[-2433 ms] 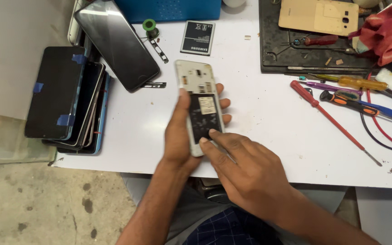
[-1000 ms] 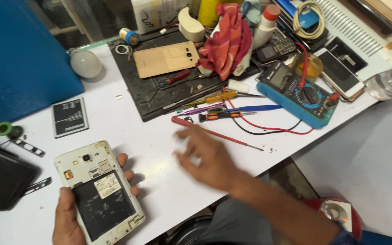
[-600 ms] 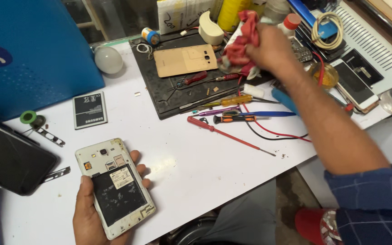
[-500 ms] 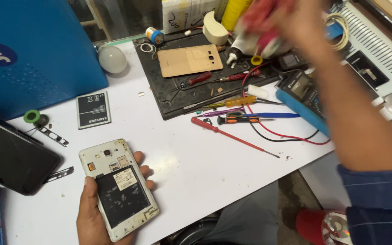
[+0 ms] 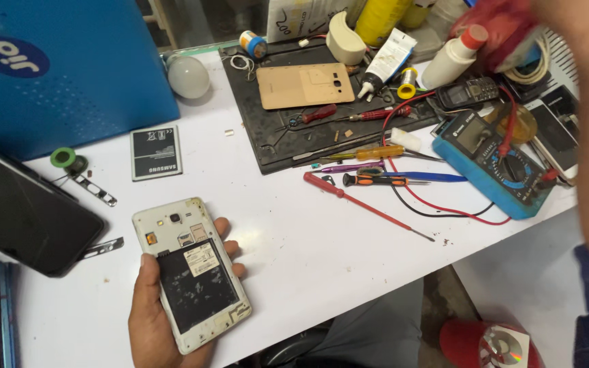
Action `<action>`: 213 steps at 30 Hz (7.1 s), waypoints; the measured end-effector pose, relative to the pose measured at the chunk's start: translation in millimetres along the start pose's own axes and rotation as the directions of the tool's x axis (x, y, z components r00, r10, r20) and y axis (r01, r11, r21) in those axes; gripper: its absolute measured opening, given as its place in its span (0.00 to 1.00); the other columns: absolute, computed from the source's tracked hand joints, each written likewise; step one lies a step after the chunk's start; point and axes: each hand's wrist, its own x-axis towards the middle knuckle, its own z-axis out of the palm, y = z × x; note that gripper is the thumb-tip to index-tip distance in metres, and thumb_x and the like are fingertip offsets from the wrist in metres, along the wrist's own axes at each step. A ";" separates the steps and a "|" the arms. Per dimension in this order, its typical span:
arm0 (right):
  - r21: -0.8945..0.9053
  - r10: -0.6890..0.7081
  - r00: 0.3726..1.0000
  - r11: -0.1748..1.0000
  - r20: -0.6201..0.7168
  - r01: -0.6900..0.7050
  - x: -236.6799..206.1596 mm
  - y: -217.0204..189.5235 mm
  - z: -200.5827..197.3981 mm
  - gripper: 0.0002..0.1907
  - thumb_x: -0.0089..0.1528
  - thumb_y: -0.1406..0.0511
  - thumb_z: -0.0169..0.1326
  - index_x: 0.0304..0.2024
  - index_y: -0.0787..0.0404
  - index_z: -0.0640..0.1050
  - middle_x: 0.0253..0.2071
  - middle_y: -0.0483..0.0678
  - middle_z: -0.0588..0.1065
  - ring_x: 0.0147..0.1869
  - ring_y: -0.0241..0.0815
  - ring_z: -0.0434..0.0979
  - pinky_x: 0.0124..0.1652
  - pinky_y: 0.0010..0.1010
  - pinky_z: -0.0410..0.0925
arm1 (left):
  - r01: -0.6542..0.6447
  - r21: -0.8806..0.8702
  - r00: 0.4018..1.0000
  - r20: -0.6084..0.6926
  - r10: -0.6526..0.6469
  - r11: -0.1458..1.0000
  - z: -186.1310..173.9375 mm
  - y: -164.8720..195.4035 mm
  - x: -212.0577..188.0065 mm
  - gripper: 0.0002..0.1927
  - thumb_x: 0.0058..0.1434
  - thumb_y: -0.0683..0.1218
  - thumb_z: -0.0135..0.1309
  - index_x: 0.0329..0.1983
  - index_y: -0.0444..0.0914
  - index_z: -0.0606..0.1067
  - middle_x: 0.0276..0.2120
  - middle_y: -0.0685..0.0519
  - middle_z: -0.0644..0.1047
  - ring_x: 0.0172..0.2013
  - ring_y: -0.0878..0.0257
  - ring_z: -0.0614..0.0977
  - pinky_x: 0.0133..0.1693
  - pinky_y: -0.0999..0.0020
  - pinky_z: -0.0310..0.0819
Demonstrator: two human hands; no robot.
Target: The person removes a SIM card tray from a white smartphone, then applies adhesive along the screen edges using a tube. The phone remains disassembled on the workbench.
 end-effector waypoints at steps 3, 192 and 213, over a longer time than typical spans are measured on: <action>0.000 -0.266 0.964 0.964 -0.023 0.266 -9.0 -34.2 22.1 0.24 0.58 0.66 0.61 0.58 0.59 0.80 0.53 0.63 0.74 0.51 0.60 0.78 0.45 0.51 0.72 | -0.049 -0.068 0.993 0.101 0.055 0.997 -2.0 -1.0 -3.7 0.36 0.71 0.60 0.30 0.77 0.36 0.55 0.62 0.32 0.70 0.51 0.47 0.78 0.47 0.51 0.78; 0.665 0.115 0.915 -0.722 0.386 -0.190 -297.7 -237.9 12.9 0.07 0.76 0.65 0.56 0.52 0.63 0.78 0.46 0.52 0.81 0.51 0.48 0.82 0.54 0.40 0.75 | -0.307 0.952 0.825 0.269 0.497 -0.005 13.6 38.5 -19.9 0.17 0.70 0.52 0.55 0.27 0.40 0.80 0.18 0.57 0.77 0.19 0.70 0.76 0.22 0.70 0.64; 0.791 -0.021 0.983 -0.591 0.184 -0.161 -303.5 -245.0 28.3 0.11 0.69 0.73 0.59 0.54 0.72 0.80 0.53 0.65 0.78 0.52 0.50 0.83 0.46 0.38 0.79 | -0.549 0.771 0.829 0.452 0.329 0.325 39.8 -10.7 -52.5 0.15 0.75 0.49 0.47 0.34 0.36 0.72 0.20 0.55 0.70 0.20 0.69 0.68 0.23 0.69 0.60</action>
